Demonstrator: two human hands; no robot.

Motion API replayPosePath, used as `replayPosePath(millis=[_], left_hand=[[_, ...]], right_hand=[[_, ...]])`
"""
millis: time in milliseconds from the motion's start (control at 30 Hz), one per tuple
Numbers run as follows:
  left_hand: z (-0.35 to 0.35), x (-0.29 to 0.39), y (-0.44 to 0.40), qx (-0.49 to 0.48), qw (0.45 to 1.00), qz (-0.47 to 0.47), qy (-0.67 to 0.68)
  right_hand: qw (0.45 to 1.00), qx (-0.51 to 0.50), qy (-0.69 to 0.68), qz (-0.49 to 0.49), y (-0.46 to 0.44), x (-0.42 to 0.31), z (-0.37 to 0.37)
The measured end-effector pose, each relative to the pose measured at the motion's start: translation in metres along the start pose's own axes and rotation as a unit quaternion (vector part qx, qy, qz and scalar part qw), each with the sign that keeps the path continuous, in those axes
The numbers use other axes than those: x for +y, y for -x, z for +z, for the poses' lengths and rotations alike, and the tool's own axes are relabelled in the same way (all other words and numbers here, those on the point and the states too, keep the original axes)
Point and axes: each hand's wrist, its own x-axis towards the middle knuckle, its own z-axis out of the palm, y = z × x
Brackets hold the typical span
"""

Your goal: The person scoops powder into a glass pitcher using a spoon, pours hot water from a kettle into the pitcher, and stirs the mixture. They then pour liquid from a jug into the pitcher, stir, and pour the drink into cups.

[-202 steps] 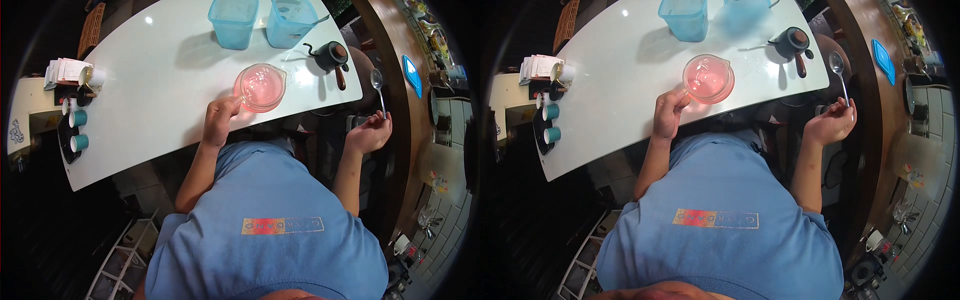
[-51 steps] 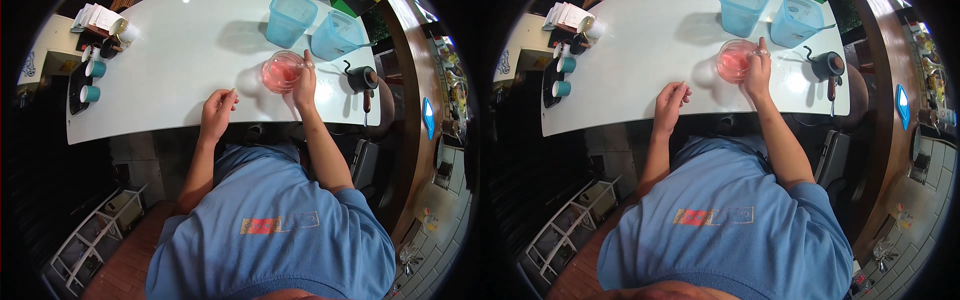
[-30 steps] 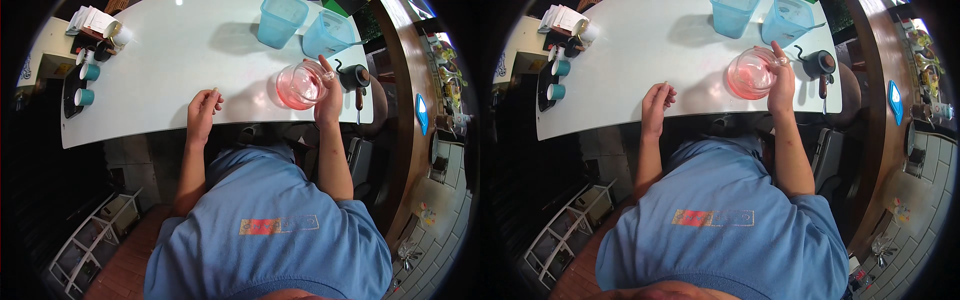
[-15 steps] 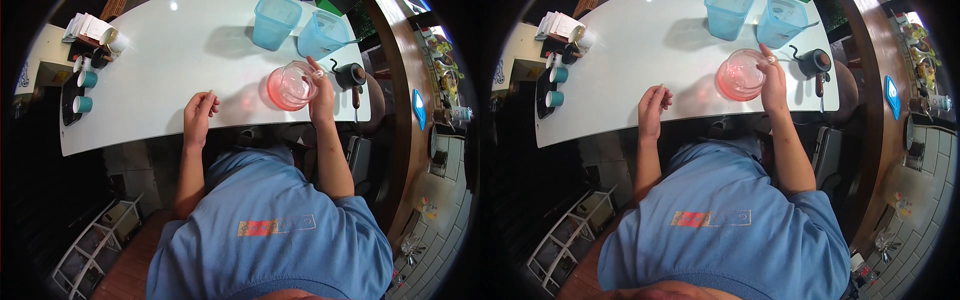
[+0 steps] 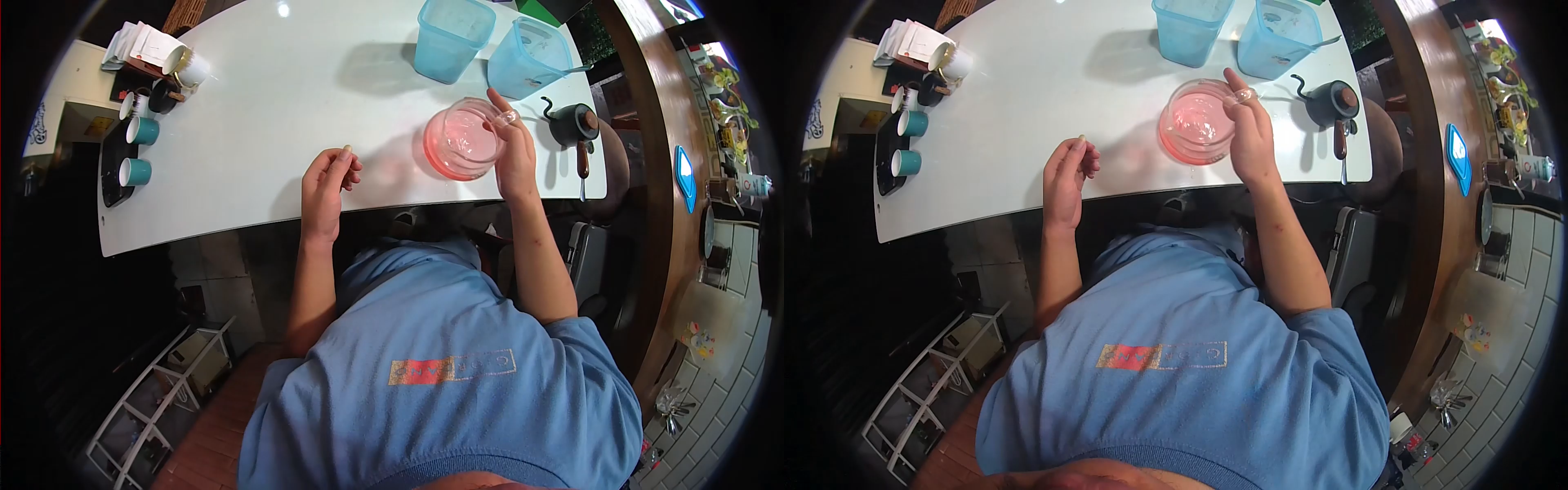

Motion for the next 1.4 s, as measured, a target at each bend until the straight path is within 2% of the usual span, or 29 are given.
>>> replayPosePath(millis=[100,133,233,300,400,433,500,533,633,667,800,967,1033,1167,1300,1333,1400], left_hand=[[-0.002,0.003,0.002,-0.008,1.000,0.015,0.018],[-0.003,0.003,0.002,-0.006,1.000,0.015,0.019],[-0.004,0.002,0.002,-0.011,0.999,-0.005,0.051],[-0.004,0.004,0.001,-0.024,0.999,-0.010,0.044],[-0.003,0.010,0.003,-0.021,0.998,-0.006,0.059],[-0.004,0.009,0.004,-0.020,0.998,-0.008,0.060],[-0.005,0.006,0.002,-0.019,0.998,-0.025,0.057],[-0.003,0.007,0.003,-0.021,0.998,-0.023,0.057],[0.001,0.014,0.010,-0.009,0.998,-0.008,0.057],[0.002,0.017,0.014,-0.007,0.998,0.008,0.060],[0.007,0.016,0.033,0.015,0.998,0.019,0.061],[0.022,0.022,0.066,0.009,0.997,0.024,0.072],[0.028,0.023,0.080,0.019,0.998,0.021,0.054],[0.035,0.022,0.098,0.033,0.998,0.023,0.038],[0.039,0.019,0.128,0.057,0.997,0.040,0.043],[0.039,0.016,0.135,0.063,0.996,0.037,0.045],[0.038,0.011,0.147,0.086,0.995,0.028,0.045]], right_hand=[[0.998,-0.011,-0.061,0.017,-0.007,0.008,-0.019],[0.997,0.015,-0.069,0.016,-0.006,-0.002,-0.010],[1.000,0.006,-0.004,-0.022,-0.007,0.006,0.002],[1.000,-0.012,-0.017,0.001,-0.007,0.005,0.000],[0.993,-0.006,-0.116,0.036,-0.009,0.001,-0.009],[0.993,-0.007,-0.115,0.037,-0.008,-0.001,-0.005],[1.000,-0.004,0.010,-0.025,-0.005,-0.004,0.002],[0.999,-0.022,0.023,-0.025,-0.003,-0.011,0.006],[0.998,-0.048,-0.028,0.010,-0.002,-0.014,-0.011],[0.995,-0.044,-0.088,0.021,-0.002,-0.016,-0.014],[0.999,-0.025,-0.004,-0.026,0.004,-0.031,-0.011],[0.994,-0.055,-0.090,0.002,0.018,-0.047,-0.036],[0.995,-0.017,-0.097,-0.010,0.023,-0.052,-0.041],[0.996,-0.083,0.004,-0.040,0.042,-0.061,-0.039],[0.988,-0.137,-0.066,-0.023,0.044,-0.035,-0.059],[0.990,-0.112,-0.083,0.003,0.048,-0.042,-0.055],[0.992,-0.109,-0.066,-0.013,0.052,-0.048,-0.039]])
